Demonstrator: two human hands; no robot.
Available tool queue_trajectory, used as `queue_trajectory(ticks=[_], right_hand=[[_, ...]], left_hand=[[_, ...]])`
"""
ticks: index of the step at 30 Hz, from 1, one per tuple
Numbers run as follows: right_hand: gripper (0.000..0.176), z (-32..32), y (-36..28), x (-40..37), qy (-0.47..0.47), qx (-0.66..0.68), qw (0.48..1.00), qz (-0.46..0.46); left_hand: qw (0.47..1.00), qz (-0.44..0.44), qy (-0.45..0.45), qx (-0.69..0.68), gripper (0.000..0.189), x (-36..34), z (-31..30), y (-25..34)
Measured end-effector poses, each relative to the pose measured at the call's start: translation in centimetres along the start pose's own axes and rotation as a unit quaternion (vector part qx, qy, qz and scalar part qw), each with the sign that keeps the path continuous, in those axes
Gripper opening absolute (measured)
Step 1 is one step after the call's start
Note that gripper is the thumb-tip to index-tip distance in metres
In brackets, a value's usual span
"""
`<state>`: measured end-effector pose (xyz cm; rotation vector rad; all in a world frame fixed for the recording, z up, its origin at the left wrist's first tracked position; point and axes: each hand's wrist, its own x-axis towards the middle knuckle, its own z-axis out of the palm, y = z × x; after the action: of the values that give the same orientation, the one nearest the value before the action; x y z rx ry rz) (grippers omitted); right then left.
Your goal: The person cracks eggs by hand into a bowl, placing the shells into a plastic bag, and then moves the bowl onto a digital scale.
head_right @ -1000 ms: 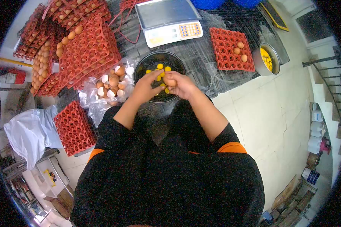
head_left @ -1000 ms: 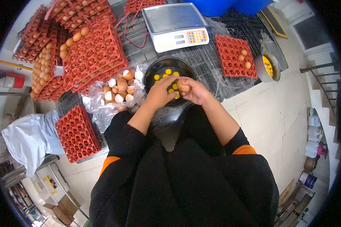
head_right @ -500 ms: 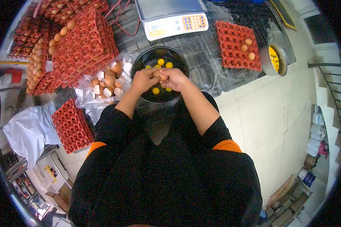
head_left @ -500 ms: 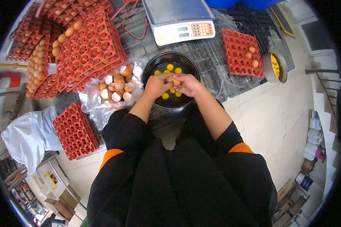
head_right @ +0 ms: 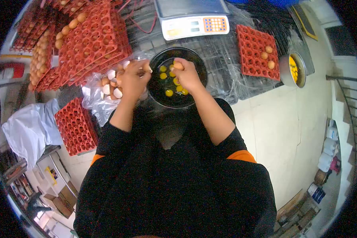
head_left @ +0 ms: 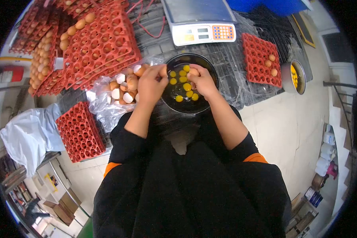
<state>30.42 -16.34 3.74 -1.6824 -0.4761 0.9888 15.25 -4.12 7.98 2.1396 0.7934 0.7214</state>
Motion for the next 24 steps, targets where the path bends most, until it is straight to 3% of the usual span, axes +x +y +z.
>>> queue_trajectory(ticks=[3,5,7,8,11,15,17,19,21,24], right_hand=[[0.048,5.0,-4.6,-2.2,-0.078,0.077,0.994,-0.001],[0.045,8.7,-5.7,-1.9,-0.118,-0.001,0.993,0.001],[0.054,12.6,-4.6,-0.9,-0.053,-0.115,0.963,-0.24],[0.05,13.8,-4.7,-0.4,-0.089,-0.143,0.968,-0.187],[0.045,16.5,-8.8,-0.4,-0.151,-0.258,0.938,-0.177],[0.039,21.1,-14.0,3.2,-0.087,-0.209,0.922,-0.313],[0.037,24.4,-17.5,5.5,-0.044,-0.271,0.889,-0.366],[0.038,28.4,-19.8,8.2,-0.032,-0.331,0.855,-0.398],[0.037,32.5,-21.4,11.1,-0.026,-0.39,0.803,-0.45],[0.038,38.2,-21.5,16.2,-0.057,-0.412,0.772,-0.48]], left_hand=[[0.979,-0.163,0.072,-0.095,0.037,-1.2,-5.0,-0.8],[0.98,-0.176,0.089,0.007,0.039,-2.2,-8.3,-2.3],[0.975,-0.182,0.078,0.102,0.039,-3.5,-10.7,-4.4],[0.964,-0.217,0.061,0.143,0.042,-4.2,-11.4,-5.7],[0.975,-0.114,0.127,0.144,0.037,-6.4,-12.7,-8.1],[0.957,-0.108,0.267,-0.001,0.024,-10.2,-13.2,-4.8],[0.937,-0.117,0.324,-0.063,0.023,-12.1,-12.2,-5.1],[0.917,-0.157,0.359,-0.068,0.033,-13.1,-11.3,-7.1],[0.905,-0.142,0.399,0.043,0.038,-13.3,-11.0,-9.9],[0.907,-0.177,0.381,0.04,0.033,-13.0,-10.6,-12.3]])
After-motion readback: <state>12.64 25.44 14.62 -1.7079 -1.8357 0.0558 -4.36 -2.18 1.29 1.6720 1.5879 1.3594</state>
